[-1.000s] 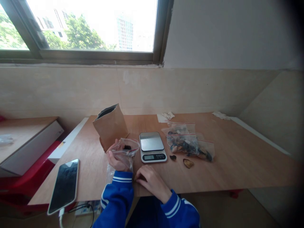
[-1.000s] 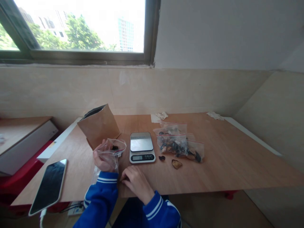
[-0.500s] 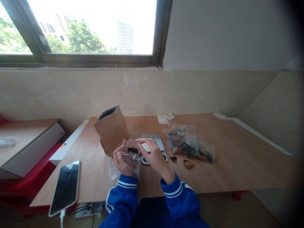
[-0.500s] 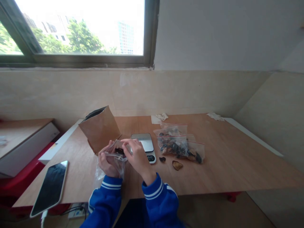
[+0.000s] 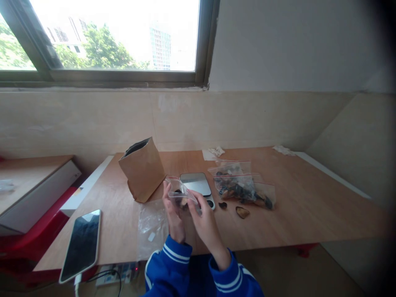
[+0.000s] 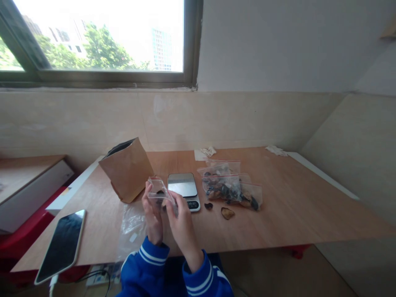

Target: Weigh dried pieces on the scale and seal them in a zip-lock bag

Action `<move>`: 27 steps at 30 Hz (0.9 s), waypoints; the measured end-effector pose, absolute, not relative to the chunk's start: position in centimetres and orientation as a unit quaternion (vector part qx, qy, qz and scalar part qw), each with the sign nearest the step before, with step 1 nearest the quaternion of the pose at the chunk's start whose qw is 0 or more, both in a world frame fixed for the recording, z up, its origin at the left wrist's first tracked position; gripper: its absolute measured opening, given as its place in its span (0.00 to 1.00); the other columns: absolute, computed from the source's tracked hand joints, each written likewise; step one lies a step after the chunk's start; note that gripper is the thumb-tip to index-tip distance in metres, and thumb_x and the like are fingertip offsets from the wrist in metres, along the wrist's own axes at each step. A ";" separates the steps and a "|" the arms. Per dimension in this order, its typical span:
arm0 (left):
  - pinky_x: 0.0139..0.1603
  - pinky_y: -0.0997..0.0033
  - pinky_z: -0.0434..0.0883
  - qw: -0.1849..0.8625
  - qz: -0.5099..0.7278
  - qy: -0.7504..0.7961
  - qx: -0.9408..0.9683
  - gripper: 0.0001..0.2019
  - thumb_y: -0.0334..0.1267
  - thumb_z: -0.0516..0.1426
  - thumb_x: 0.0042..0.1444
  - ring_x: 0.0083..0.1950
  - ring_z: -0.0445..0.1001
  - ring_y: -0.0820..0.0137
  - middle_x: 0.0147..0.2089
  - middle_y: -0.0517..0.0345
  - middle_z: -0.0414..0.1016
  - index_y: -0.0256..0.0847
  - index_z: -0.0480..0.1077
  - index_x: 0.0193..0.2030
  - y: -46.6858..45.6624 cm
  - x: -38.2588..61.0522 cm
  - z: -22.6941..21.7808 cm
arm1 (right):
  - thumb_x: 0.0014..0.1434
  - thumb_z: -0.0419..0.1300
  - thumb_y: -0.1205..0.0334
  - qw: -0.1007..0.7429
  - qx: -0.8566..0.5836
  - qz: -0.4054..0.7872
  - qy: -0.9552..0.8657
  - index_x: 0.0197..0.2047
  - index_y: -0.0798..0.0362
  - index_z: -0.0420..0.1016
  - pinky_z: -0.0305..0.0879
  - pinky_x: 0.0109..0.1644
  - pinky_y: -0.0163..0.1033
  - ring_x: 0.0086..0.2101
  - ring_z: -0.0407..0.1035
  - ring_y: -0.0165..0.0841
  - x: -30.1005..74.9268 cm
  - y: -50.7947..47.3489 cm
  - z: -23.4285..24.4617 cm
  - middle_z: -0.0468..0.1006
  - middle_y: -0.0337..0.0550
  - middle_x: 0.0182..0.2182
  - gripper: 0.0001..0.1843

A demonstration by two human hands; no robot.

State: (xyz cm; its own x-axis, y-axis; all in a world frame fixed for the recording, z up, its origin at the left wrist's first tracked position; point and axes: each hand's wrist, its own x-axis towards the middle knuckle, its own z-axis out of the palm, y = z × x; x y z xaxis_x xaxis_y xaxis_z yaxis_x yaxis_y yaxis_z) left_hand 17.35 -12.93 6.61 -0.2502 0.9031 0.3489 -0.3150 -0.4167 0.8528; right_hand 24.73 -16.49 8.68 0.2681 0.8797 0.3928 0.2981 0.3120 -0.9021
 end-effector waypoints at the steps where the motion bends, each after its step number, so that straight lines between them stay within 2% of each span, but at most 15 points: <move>1: 0.70 0.59 0.48 0.417 0.710 0.345 0.450 0.25 0.51 0.40 0.65 0.72 0.46 0.65 0.71 0.52 0.49 0.44 0.60 0.62 -12.9 17.1 6.5 | 0.65 0.49 0.55 0.596 -0.524 0.251 -0.555 0.51 0.51 0.71 0.64 0.56 0.45 0.51 0.68 0.38 25.3 -16.7 9.0 0.75 0.49 0.49 0.16; 4: 0.70 0.60 0.48 0.381 0.715 0.403 0.425 0.24 0.49 0.47 0.63 0.70 0.50 0.66 0.70 0.52 0.52 0.45 0.58 0.64 -12.3 15.9 6.5 | 0.66 0.48 0.54 0.614 -0.514 0.271 -0.534 0.47 0.51 0.74 0.65 0.56 0.45 0.50 0.70 0.39 27.0 -17.6 9.6 0.77 0.48 0.47 0.17; 6: 0.67 0.59 0.54 0.402 0.698 0.422 0.417 0.23 0.48 0.53 0.60 0.67 0.58 0.64 0.65 0.50 0.61 0.44 0.62 0.61 -11.7 15.0 6.5 | 0.66 0.48 0.52 0.632 -0.513 0.284 -0.506 0.47 0.51 0.74 0.67 0.54 0.45 0.48 0.72 0.39 27.8 -18.2 9.5 0.78 0.48 0.46 0.18; 8: 0.61 0.60 0.63 0.452 0.660 0.408 0.440 0.20 0.48 0.55 0.58 0.59 0.68 0.62 0.56 0.49 0.71 0.41 0.70 0.53 -11.2 14.2 6.6 | 0.66 0.46 0.50 0.636 -0.511 0.301 -0.494 0.48 0.51 0.73 0.69 0.53 0.45 0.47 0.72 0.39 28.4 -18.6 9.3 0.78 0.48 0.46 0.20; 11: 0.49 0.64 0.70 0.490 0.623 0.385 0.473 0.17 0.48 0.57 0.55 0.46 0.75 0.65 0.45 0.51 0.77 0.40 0.73 0.47 -11.3 13.7 6.7 | 0.67 0.43 0.49 0.612 -0.514 0.315 -0.511 0.51 0.50 0.72 0.64 0.58 0.46 0.51 0.69 0.38 28.9 -18.8 8.8 0.77 0.47 0.49 0.22; 14: 0.40 0.69 0.71 0.469 0.622 0.393 0.488 0.16 0.47 0.58 0.55 0.36 0.73 0.70 0.37 0.54 0.77 0.39 0.74 0.43 -11.9 14.2 6.9 | 0.68 0.41 0.49 0.593 -0.522 0.305 -0.533 0.53 0.50 0.71 0.57 0.63 0.47 0.55 0.65 0.37 29.3 -18.9 8.5 0.74 0.46 0.53 0.24; 16: 0.36 0.73 0.69 0.425 0.644 0.415 0.482 0.14 0.48 0.57 0.56 0.31 0.71 0.73 0.32 0.58 0.74 0.39 0.73 0.41 -12.3 14.7 6.9 | 0.68 0.41 0.49 0.588 -0.529 0.290 -0.539 0.54 0.50 0.71 0.57 0.63 0.47 0.56 0.64 0.37 29.5 -19.0 8.4 0.73 0.47 0.54 0.24; 18: 0.35 0.74 0.68 0.356 0.678 0.443 0.466 0.14 0.48 0.55 0.58 0.31 0.69 0.73 0.31 0.59 0.71 0.39 0.72 0.40 -12.7 15.2 6.7 | 0.68 0.41 0.49 0.585 -0.533 0.282 -0.543 0.54 0.50 0.71 0.58 0.62 0.47 0.55 0.65 0.38 29.8 -19.1 8.4 0.73 0.47 0.53 0.24; 22: 0.39 0.71 0.68 0.225 0.709 0.447 0.497 0.11 0.45 0.55 0.59 0.36 0.71 0.71 0.36 0.56 0.73 0.40 0.72 0.39 -12.7 14.9 5.8 | 0.67 0.43 0.49 0.563 -0.531 0.285 -0.566 0.52 0.50 0.74 0.61 0.58 0.46 0.52 0.67 0.39 30.8 -19.6 8.4 0.75 0.47 0.49 0.24; 27: 0.32 0.72 0.67 0.171 0.705 0.386 0.570 0.09 0.42 0.56 0.57 0.30 0.69 0.73 0.31 0.58 0.72 0.42 0.74 0.39 -12.3 13.7 4.8 | 0.67 0.44 0.49 0.541 -0.521 0.290 -0.593 0.50 0.51 0.76 0.62 0.57 0.44 0.50 0.68 0.40 31.9 -20.3 8.7 0.76 0.47 0.48 0.24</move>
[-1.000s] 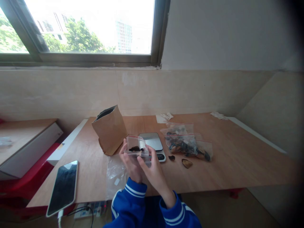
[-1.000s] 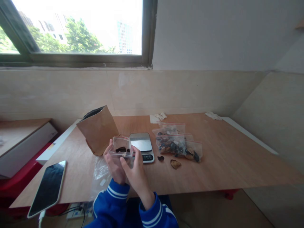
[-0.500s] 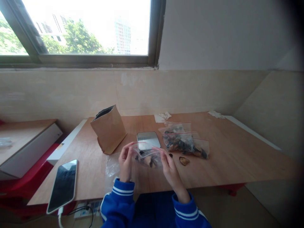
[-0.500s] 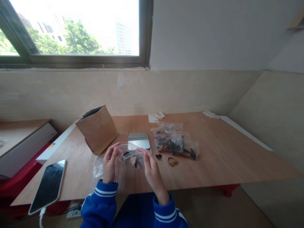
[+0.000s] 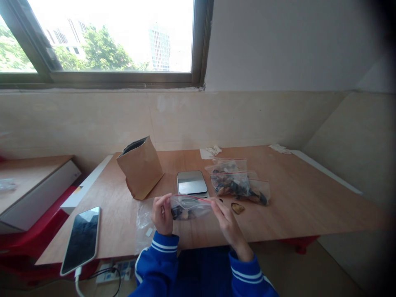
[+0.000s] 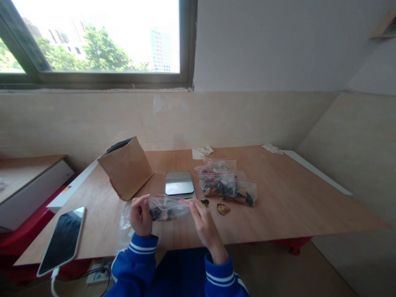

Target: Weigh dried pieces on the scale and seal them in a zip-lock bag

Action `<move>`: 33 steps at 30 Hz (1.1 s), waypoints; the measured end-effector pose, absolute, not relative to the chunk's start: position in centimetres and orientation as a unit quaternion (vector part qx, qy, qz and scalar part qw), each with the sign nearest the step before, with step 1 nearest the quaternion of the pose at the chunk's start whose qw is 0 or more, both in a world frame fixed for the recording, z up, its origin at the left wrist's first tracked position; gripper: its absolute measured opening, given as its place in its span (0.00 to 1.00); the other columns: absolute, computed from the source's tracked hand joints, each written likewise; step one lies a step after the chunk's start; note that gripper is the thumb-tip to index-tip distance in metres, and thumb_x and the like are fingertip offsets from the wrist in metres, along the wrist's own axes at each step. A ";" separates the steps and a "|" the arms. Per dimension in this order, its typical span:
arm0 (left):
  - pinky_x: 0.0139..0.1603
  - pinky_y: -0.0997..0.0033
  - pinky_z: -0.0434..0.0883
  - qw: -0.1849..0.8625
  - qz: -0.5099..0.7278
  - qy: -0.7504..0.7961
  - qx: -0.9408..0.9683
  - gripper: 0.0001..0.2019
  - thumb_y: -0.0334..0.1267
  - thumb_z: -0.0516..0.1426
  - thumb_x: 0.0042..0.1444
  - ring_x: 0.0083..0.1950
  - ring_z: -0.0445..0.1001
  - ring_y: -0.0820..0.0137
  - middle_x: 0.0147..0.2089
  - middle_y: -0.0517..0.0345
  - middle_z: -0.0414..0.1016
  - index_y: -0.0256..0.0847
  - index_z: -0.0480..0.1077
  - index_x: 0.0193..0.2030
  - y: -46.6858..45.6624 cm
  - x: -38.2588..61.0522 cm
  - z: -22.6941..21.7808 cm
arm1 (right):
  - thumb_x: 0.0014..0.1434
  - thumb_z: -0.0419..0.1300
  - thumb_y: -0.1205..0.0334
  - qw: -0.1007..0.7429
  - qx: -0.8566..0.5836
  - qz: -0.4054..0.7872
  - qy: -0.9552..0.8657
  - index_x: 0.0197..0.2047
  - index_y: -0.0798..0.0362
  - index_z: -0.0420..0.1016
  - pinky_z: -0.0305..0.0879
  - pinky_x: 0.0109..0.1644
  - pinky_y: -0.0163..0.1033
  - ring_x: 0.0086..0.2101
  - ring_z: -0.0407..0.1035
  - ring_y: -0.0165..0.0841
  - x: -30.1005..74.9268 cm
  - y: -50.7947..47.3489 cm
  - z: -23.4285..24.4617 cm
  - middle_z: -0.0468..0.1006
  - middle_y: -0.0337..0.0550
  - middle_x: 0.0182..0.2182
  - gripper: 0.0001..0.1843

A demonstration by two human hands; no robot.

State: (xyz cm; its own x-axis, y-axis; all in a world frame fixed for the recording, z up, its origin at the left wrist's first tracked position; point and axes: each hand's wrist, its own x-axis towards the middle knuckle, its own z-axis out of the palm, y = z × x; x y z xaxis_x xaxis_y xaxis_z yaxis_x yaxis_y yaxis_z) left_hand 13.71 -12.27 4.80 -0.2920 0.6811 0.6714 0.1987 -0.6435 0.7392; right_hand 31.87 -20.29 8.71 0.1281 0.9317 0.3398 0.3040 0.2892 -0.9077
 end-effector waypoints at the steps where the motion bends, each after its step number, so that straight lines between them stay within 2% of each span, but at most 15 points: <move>1: 0.31 0.73 0.66 0.171 0.707 0.381 0.571 0.09 0.42 0.57 0.57 0.28 0.69 0.73 0.31 0.59 0.72 0.42 0.75 0.39 -12.2 13.6 4.8 | 0.67 0.44 0.49 0.545 -0.519 0.288 -0.592 0.49 0.51 0.76 0.62 0.56 0.44 0.50 0.68 0.40 31.9 -20.3 8.6 0.76 0.47 0.47 0.24; 4: 0.30 0.74 0.65 0.210 0.704 0.391 0.554 0.10 0.43 0.57 0.57 0.29 0.68 0.74 0.33 0.57 0.74 0.41 0.75 0.39 -12.3 13.8 5.4 | 0.66 0.45 0.47 0.572 -0.528 0.281 -0.562 0.47 0.51 0.76 0.65 0.53 0.43 0.47 0.71 0.40 31.7 -19.9 7.9 0.78 0.47 0.44 0.23; 7: 0.35 0.72 0.68 0.290 0.688 0.414 0.521 0.11 0.45 0.58 0.55 0.34 0.72 0.70 0.36 0.55 0.76 0.40 0.76 0.37 -12.6 14.1 6.0 | 0.65 0.46 0.45 0.614 -0.556 0.262 -0.495 0.43 0.52 0.77 0.67 0.47 0.42 0.40 0.73 0.39 31.2 -19.3 6.6 0.80 0.47 0.38 0.25; 9: 0.36 0.72 0.68 0.343 0.669 0.427 0.503 0.12 0.46 0.60 0.53 0.35 0.73 0.69 0.35 0.55 0.77 0.39 0.76 0.35 -12.7 14.0 6.1 | 0.63 0.47 0.42 0.632 -0.573 0.250 -0.457 0.40 0.53 0.76 0.68 0.43 0.41 0.37 0.73 0.39 31.0 -19.0 5.9 0.80 0.48 0.35 0.26; 12: 0.31 0.73 0.67 0.399 0.656 0.439 0.466 0.15 0.49 0.60 0.51 0.29 0.71 0.71 0.28 0.58 0.75 0.38 0.76 0.32 -12.4 13.6 5.6 | 0.62 0.48 0.40 0.646 -0.594 0.236 -0.418 0.34 0.54 0.75 0.68 0.38 0.40 0.32 0.73 0.38 31.3 -18.7 5.1 0.80 0.48 0.32 0.26; 15: 0.28 0.74 0.66 0.430 0.657 0.438 0.437 0.16 0.50 0.60 0.52 0.25 0.68 0.74 0.24 0.59 0.73 0.37 0.75 0.32 -11.9 12.9 4.9 | 0.62 0.46 0.39 0.668 -0.610 0.201 -0.376 0.27 0.52 0.70 0.67 0.37 0.40 0.27 0.71 0.37 32.0 -18.7 4.6 0.77 0.45 0.24 0.27; 19: 0.35 0.71 0.69 0.467 0.592 0.432 0.494 0.19 0.54 0.57 0.54 0.34 0.73 0.70 0.36 0.51 0.78 0.37 0.76 0.36 -11.9 12.7 4.4 | 0.61 0.47 0.38 0.664 -0.603 0.200 -0.395 0.24 0.51 0.69 0.67 0.39 0.41 0.27 0.71 0.37 32.4 -18.4 3.7 0.76 0.44 0.21 0.28; 22: 0.42 0.68 0.70 0.518 0.545 0.410 0.516 0.22 0.54 0.51 0.59 0.42 0.74 0.66 0.43 0.49 0.77 0.38 0.75 0.43 -12.5 13.2 4.1 | 0.60 0.47 0.37 0.666 -0.604 0.207 -0.385 0.25 0.52 0.72 0.67 0.39 0.41 0.29 0.72 0.39 32.2 -18.1 2.7 0.78 0.46 0.24 0.29; 25: 0.46 0.68 0.69 0.524 0.527 0.397 0.538 0.16 0.49 0.55 0.57 0.43 0.74 0.65 0.40 0.52 0.77 0.38 0.73 0.40 -13.0 13.7 3.7 | 0.59 0.48 0.36 0.666 -0.598 0.229 -0.383 0.31 0.53 0.76 0.68 0.43 0.42 0.35 0.74 0.41 32.0 -17.8 1.7 0.81 0.49 0.30 0.30; 29: 0.46 0.69 0.68 0.489 0.535 0.416 0.549 0.13 0.46 0.56 0.57 0.43 0.74 0.66 0.39 0.54 0.77 0.38 0.72 0.40 -13.0 13.9 3.4 | 0.62 0.43 0.38 0.650 -0.562 0.306 -0.410 0.42 0.54 0.78 0.64 0.54 0.45 0.46 0.72 0.43 32.4 -17.8 1.2 0.80 0.51 0.42 0.32; 33: 0.43 0.70 0.69 0.492 0.546 0.423 0.530 0.14 0.46 0.57 0.56 0.40 0.75 0.67 0.39 0.53 0.77 0.38 0.71 0.42 -13.0 13.8 3.5 | 0.61 0.50 0.42 0.621 -0.552 0.309 -0.463 0.50 0.51 0.75 0.64 0.54 0.45 0.49 0.71 0.42 33.1 -18.0 1.5 0.79 0.48 0.46 0.26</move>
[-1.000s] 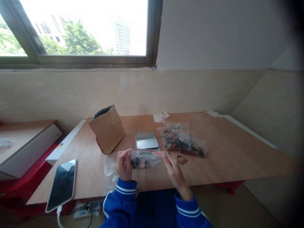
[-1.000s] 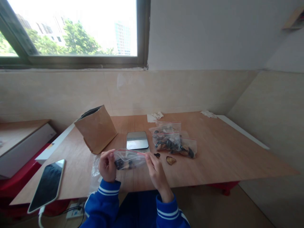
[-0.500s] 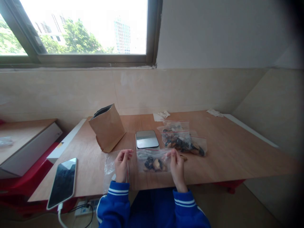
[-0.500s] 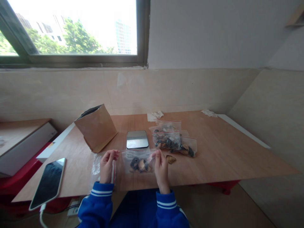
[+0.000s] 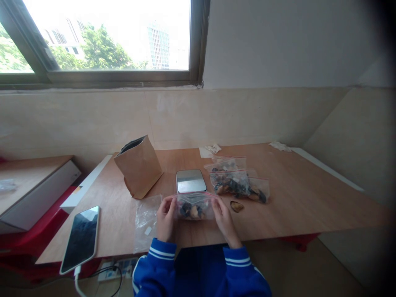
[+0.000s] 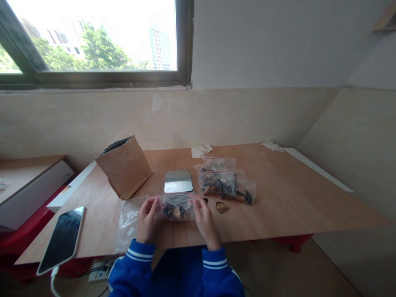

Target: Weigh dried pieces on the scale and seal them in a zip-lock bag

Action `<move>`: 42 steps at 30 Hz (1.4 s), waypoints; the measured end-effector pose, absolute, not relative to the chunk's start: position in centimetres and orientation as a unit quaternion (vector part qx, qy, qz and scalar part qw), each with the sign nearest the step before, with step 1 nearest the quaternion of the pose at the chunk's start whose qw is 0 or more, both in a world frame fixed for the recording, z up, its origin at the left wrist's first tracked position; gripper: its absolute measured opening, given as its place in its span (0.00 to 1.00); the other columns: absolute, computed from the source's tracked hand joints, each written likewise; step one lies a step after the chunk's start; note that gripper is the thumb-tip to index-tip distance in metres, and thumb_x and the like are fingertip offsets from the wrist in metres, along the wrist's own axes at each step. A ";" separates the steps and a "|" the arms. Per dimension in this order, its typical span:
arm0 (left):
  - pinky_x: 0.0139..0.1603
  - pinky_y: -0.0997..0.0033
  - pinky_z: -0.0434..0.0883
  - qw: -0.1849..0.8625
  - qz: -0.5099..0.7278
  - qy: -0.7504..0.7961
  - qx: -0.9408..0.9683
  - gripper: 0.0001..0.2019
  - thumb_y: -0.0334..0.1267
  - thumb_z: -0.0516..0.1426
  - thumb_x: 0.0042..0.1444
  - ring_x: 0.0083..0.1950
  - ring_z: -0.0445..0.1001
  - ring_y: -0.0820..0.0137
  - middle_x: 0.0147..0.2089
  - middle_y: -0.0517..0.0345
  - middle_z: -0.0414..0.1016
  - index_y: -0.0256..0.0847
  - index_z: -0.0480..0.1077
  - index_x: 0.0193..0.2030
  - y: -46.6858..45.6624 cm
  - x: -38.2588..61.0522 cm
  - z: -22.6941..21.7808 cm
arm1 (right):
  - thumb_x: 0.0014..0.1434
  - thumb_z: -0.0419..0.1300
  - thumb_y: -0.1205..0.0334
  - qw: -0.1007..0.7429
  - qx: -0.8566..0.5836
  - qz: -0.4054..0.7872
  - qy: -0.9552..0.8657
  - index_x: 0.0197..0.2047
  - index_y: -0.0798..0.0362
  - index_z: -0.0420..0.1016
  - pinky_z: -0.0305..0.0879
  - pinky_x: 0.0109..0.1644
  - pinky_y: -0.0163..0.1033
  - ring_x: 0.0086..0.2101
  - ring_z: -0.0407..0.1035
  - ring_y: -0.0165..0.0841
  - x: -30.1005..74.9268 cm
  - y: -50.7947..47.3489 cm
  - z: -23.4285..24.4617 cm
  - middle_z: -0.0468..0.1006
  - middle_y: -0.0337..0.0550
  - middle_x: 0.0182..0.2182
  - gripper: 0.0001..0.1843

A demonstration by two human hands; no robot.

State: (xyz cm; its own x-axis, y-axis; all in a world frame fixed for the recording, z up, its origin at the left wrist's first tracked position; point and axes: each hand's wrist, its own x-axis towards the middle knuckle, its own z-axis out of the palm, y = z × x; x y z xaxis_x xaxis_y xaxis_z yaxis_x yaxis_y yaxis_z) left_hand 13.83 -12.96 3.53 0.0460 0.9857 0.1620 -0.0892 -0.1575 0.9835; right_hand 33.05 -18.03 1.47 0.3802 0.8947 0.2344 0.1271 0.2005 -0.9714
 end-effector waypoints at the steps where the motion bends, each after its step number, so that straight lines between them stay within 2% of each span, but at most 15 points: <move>1: 0.41 0.70 0.69 0.489 0.553 0.428 0.521 0.14 0.46 0.58 0.55 0.39 0.75 0.67 0.38 0.54 0.77 0.39 0.71 0.42 -13.0 13.8 3.5 | 0.62 0.50 0.42 0.615 -0.555 0.301 -0.472 0.50 0.51 0.75 0.65 0.52 0.44 0.47 0.71 0.42 33.1 -18.1 1.6 0.79 0.48 0.45 0.25; 5: 0.40 0.71 0.69 0.455 0.557 0.465 0.516 0.13 0.46 0.60 0.52 0.38 0.74 0.68 0.35 0.56 0.77 0.39 0.71 0.38 -12.8 13.4 3.3 | 0.63 0.48 0.44 0.608 -0.582 0.267 -0.470 0.46 0.52 0.77 0.67 0.47 0.42 0.42 0.74 0.42 33.2 -18.1 1.6 0.81 0.49 0.39 0.25; 10: 0.41 0.71 0.69 0.444 0.571 0.469 0.506 0.13 0.46 0.60 0.52 0.39 0.74 0.69 0.35 0.57 0.76 0.38 0.71 0.37 -12.4 12.9 2.9 | 0.61 0.53 0.46 0.608 -0.604 0.233 -0.460 0.41 0.53 0.78 0.66 0.43 0.41 0.39 0.73 0.40 33.3 -17.9 1.1 0.80 0.48 0.38 0.21; 16: 0.43 0.71 0.68 0.455 0.577 0.459 0.499 0.13 0.46 0.61 0.51 0.41 0.74 0.68 0.37 0.57 0.76 0.39 0.72 0.38 -12.2 12.6 2.5 | 0.58 0.57 0.46 0.615 -0.614 0.218 -0.444 0.40 0.54 0.77 0.66 0.43 0.42 0.38 0.72 0.39 33.8 -17.9 0.7 0.80 0.47 0.37 0.19; 20: 0.43 0.72 0.68 0.457 0.582 0.457 0.494 0.12 0.45 0.61 0.51 0.41 0.73 0.69 0.37 0.57 0.75 0.39 0.71 0.38 -12.3 12.6 2.4 | 0.60 0.55 0.48 0.605 -0.602 0.216 -0.475 0.41 0.52 0.78 0.67 0.44 0.43 0.40 0.72 0.40 34.0 -18.0 0.8 0.80 0.47 0.39 0.18; 23: 0.40 0.74 0.67 0.456 0.580 0.458 0.495 0.11 0.44 0.61 0.51 0.38 0.72 0.70 0.34 0.59 0.74 0.39 0.72 0.36 -12.5 12.5 2.9 | 0.62 0.53 0.51 0.603 -0.601 0.170 -0.496 0.41 0.52 0.77 0.66 0.46 0.43 0.42 0.71 0.39 33.9 -17.9 0.8 0.79 0.47 0.40 0.17; 31: 0.41 0.73 0.67 0.462 0.552 0.463 0.518 0.10 0.43 0.61 0.51 0.39 0.71 0.70 0.34 0.59 0.75 0.39 0.73 0.34 -12.7 11.7 3.9 | 0.63 0.53 0.54 0.611 -0.615 0.097 -0.488 0.39 0.53 0.75 0.65 0.46 0.44 0.39 0.70 0.38 33.3 -17.7 0.7 0.78 0.48 0.37 0.14; 35: 0.42 0.72 0.67 0.456 0.555 0.460 0.522 0.10 0.43 0.61 0.51 0.39 0.71 0.69 0.34 0.58 0.75 0.38 0.73 0.35 -12.7 11.7 3.9 | 0.62 0.53 0.53 0.620 -0.611 0.123 -0.477 0.39 0.53 0.75 0.64 0.45 0.43 0.40 0.70 0.38 33.0 -17.8 0.9 0.78 0.47 0.37 0.15; 39: 0.41 0.72 0.68 0.487 0.567 0.436 0.502 0.10 0.43 0.61 0.51 0.39 0.72 0.69 0.35 0.58 0.75 0.39 0.72 0.36 -13.0 12.0 4.2 | 0.62 0.52 0.49 0.632 -0.595 0.216 -0.448 0.40 0.52 0.74 0.65 0.45 0.43 0.40 0.71 0.39 32.5 -18.0 1.3 0.78 0.46 0.37 0.17; 42: 0.44 0.70 0.69 0.510 0.553 0.418 0.510 0.11 0.43 0.61 0.51 0.42 0.73 0.67 0.38 0.56 0.76 0.39 0.73 0.38 -13.1 12.1 4.4 | 0.60 0.55 0.47 0.637 -0.581 0.264 -0.433 0.40 0.52 0.72 0.66 0.44 0.43 0.38 0.71 0.38 32.2 -18.1 1.6 0.78 0.45 0.37 0.16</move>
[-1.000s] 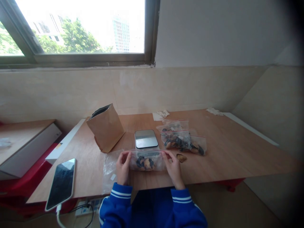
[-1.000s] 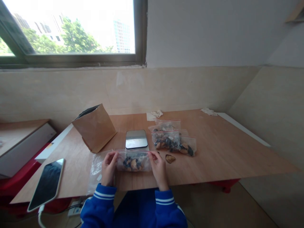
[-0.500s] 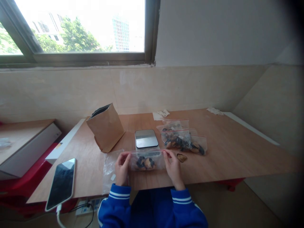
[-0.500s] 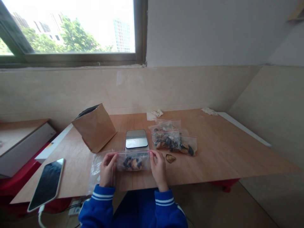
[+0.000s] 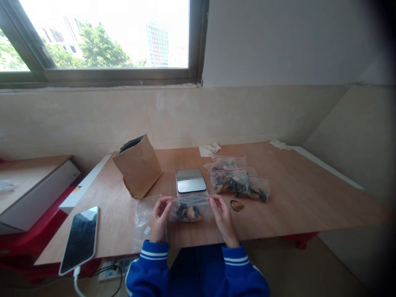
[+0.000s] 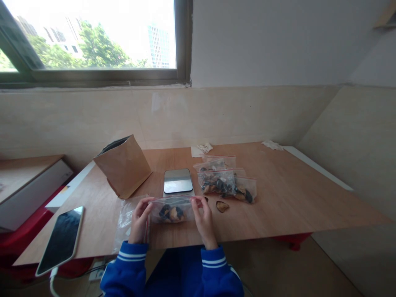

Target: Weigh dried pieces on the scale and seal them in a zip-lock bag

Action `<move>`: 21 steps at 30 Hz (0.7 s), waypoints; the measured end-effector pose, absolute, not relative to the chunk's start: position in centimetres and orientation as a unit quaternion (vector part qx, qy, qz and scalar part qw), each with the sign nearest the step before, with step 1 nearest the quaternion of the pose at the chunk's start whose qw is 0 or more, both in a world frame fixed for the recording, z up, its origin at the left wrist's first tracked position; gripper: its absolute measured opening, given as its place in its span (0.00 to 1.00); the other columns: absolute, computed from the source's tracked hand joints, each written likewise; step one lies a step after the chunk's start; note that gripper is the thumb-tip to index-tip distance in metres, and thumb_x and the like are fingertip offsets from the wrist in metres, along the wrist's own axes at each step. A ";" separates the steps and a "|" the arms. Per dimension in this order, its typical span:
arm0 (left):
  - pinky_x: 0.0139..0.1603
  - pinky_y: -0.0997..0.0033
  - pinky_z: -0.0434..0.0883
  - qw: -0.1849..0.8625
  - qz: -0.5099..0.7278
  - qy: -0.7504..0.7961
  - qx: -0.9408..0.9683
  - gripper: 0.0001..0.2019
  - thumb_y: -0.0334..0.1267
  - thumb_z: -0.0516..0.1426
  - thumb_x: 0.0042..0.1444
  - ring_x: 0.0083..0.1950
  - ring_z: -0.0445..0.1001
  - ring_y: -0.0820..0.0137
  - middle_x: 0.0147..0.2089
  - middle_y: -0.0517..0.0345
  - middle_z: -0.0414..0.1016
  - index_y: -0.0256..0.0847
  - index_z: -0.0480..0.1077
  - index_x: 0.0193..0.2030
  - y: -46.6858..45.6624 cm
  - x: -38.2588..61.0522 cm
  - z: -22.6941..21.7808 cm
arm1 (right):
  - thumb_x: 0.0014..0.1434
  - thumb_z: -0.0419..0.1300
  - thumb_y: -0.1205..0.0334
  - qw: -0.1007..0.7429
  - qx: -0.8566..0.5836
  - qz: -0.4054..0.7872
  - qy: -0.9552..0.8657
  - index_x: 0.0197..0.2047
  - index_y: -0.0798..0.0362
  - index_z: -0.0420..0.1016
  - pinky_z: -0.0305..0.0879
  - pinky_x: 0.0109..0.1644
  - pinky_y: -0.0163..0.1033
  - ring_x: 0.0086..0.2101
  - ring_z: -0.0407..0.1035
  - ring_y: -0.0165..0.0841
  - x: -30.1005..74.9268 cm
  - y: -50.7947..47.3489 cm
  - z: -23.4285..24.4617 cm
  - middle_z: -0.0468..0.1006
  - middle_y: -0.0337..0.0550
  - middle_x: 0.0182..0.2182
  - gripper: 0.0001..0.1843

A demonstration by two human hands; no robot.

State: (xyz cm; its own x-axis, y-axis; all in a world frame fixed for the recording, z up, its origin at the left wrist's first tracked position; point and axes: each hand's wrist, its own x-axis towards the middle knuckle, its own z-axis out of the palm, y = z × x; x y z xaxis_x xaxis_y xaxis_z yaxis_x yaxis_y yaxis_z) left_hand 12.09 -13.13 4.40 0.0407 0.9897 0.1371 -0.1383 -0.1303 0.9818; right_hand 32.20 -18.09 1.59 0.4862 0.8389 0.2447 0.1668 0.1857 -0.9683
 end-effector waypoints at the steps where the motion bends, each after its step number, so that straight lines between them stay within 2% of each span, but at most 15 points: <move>1: 0.44 0.69 0.69 0.509 0.548 0.419 0.515 0.11 0.43 0.62 0.50 0.41 0.74 0.67 0.38 0.55 0.76 0.39 0.73 0.38 -13.1 12.1 4.4 | 0.58 0.56 0.47 0.638 -0.580 0.266 -0.431 0.40 0.52 0.72 0.66 0.44 0.42 0.38 0.71 0.38 32.1 -18.1 1.7 0.78 0.44 0.37 0.16; 7: 0.46 0.67 0.70 0.503 0.538 0.430 0.523 0.11 0.42 0.62 0.51 0.42 0.75 0.65 0.39 0.52 0.79 0.37 0.74 0.37 -12.6 12.0 3.6 | 0.56 0.59 0.48 0.642 -0.586 0.256 -0.423 0.38 0.53 0.73 0.65 0.42 0.41 0.35 0.69 0.36 31.8 -18.0 1.9 0.77 0.43 0.35 0.16; 15: 0.42 0.68 0.70 0.495 0.534 0.457 0.511 0.13 0.44 0.63 0.48 0.39 0.75 0.66 0.35 0.53 0.79 0.37 0.75 0.36 -12.3 11.9 2.6 | 0.56 0.59 0.48 0.661 -0.583 0.238 -0.409 0.38 0.53 0.74 0.65 0.44 0.42 0.37 0.70 0.37 31.6 -17.8 1.6 0.77 0.44 0.35 0.17; 19: 0.43 0.66 0.70 0.500 0.534 0.456 0.507 0.14 0.45 0.62 0.49 0.39 0.76 0.65 0.35 0.53 0.79 0.37 0.74 0.36 -12.4 12.0 2.5 | 0.55 0.60 0.47 0.668 -0.573 0.270 -0.391 0.39 0.52 0.72 0.66 0.46 0.43 0.39 0.71 0.38 31.4 -17.8 1.5 0.78 0.45 0.37 0.17; 21: 0.45 0.66 0.70 0.522 0.533 0.435 0.504 0.13 0.45 0.62 0.50 0.42 0.76 0.65 0.38 0.52 0.79 0.37 0.73 0.37 -12.6 12.2 2.7 | 0.56 0.59 0.47 0.677 -0.552 0.306 -0.378 0.39 0.52 0.70 0.67 0.46 0.43 0.40 0.72 0.39 31.2 -17.8 1.4 0.78 0.45 0.37 0.17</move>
State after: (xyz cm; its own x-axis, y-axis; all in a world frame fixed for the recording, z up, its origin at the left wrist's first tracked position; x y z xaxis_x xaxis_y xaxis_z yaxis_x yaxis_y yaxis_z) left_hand 12.23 -12.60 2.68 0.0550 0.9950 0.0834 -0.1182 -0.0764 0.9900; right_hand 31.22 -17.81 1.41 0.5271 0.8319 0.1737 0.0020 0.2032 -0.9791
